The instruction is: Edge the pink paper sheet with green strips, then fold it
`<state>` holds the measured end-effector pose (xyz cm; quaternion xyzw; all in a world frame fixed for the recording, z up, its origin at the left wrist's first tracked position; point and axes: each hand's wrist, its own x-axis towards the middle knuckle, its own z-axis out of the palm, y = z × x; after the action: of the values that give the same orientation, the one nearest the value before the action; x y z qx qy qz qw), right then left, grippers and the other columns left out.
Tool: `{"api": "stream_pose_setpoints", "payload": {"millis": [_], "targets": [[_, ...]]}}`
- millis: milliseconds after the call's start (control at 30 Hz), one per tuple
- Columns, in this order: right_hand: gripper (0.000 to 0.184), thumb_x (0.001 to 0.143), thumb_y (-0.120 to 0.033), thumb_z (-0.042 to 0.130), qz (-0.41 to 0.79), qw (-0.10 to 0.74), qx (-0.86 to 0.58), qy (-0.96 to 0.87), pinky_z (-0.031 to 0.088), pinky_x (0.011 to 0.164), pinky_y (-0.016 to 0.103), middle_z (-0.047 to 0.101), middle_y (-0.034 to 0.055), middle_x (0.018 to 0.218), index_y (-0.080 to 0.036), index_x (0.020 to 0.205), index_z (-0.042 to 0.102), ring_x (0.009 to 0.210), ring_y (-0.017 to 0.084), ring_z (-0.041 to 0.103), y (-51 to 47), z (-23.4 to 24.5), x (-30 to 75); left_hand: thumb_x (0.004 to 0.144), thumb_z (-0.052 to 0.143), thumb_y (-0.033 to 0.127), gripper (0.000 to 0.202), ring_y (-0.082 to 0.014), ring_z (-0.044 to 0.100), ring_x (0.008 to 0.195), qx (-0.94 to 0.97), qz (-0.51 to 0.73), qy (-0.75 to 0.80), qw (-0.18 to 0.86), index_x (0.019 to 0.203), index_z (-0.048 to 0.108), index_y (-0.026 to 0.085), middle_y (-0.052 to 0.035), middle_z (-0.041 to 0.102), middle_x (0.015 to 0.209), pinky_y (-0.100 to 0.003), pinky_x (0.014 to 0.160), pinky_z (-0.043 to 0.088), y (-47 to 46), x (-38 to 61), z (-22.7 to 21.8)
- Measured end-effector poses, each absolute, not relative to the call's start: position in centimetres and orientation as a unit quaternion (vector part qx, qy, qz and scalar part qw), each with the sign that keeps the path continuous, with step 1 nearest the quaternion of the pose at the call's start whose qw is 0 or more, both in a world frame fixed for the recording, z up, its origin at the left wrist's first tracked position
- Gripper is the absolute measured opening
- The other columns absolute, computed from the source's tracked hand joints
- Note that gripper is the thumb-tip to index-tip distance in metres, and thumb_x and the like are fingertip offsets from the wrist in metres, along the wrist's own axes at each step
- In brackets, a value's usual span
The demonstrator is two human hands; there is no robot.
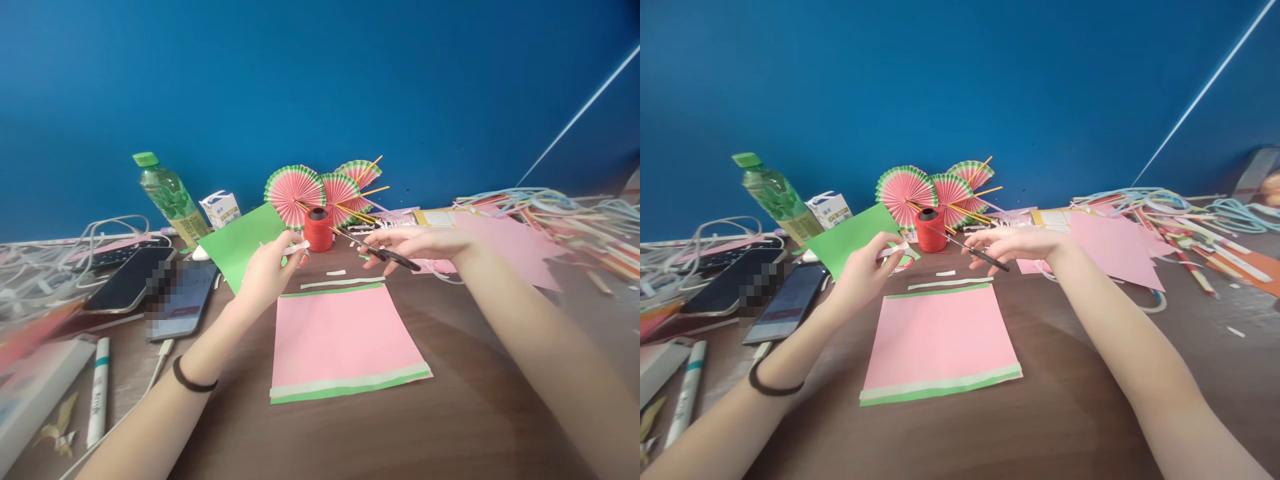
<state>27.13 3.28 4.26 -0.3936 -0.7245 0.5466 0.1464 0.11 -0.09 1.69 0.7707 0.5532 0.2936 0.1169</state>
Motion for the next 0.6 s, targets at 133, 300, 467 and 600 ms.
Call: {"api": "stream_pose_setpoints", "payload": {"millis": [133,300,467,600], "targets": [[0.038,0.07,-0.037,0.058,0.498,0.113,-0.406,-0.758,0.048,0.056,0.025,0.063,0.0073,0.089,-0.02,0.103,0.061,0.068,0.015,0.061,3.15,4.28,27.1,0.082,0.039,0.03,0.017,-0.0164,0.052,0.067,0.802,0.281,0.524,0.06,0.091,0.054,0.024,0.001,0.06,0.071,-0.024,0.066,0.033,0.11,-0.08,1.77],[0.035,0.073,-0.041,0.056,0.504,0.075,-0.398,-0.763,0.038,0.044,0.02,0.062,0.0067,0.087,-0.018,0.101,0.06,0.055,0.009,0.056,3.16,4.22,27.04,0.082,0.043,0.027,0.016,-0.0176,0.054,0.072,0.826,0.244,0.507,0.024,0.091,0.055,0.023,-0.0006,0.062,0.077,-0.026,0.07,0.031,0.25,-0.16,1.81],[0.036,0.075,-0.041,0.055,0.467,0.026,-0.393,-0.791,0.028,0.041,0.019,0.058,0.0032,0.072,-0.017,0.103,0.059,0.052,0.007,0.051,3.47,4.16,26.85,0.084,0.04,0.025,0.017,-0.0165,0.054,0.072,0.854,0.213,0.474,-0.014,0.091,0.055,0.022,-0.0013,0.064,0.082,-0.028,0.07,0.031,0.24,0.02,1.55],[0.039,0.075,-0.042,0.054,0.45,0.016,-0.392,-0.802,0.03,0.045,0.02,0.055,0.0003,0.061,-0.018,0.106,0.059,0.053,0.009,0.05,3.47,4.17,26.49,0.083,0.041,0.024,0.016,-0.0167,0.055,0.073,0.863,0.209,0.457,-0.046,0.09,0.055,0.021,-0.0013,0.065,0.084,-0.028,0.067,0.032,0.17,0.18,1.33]]}}
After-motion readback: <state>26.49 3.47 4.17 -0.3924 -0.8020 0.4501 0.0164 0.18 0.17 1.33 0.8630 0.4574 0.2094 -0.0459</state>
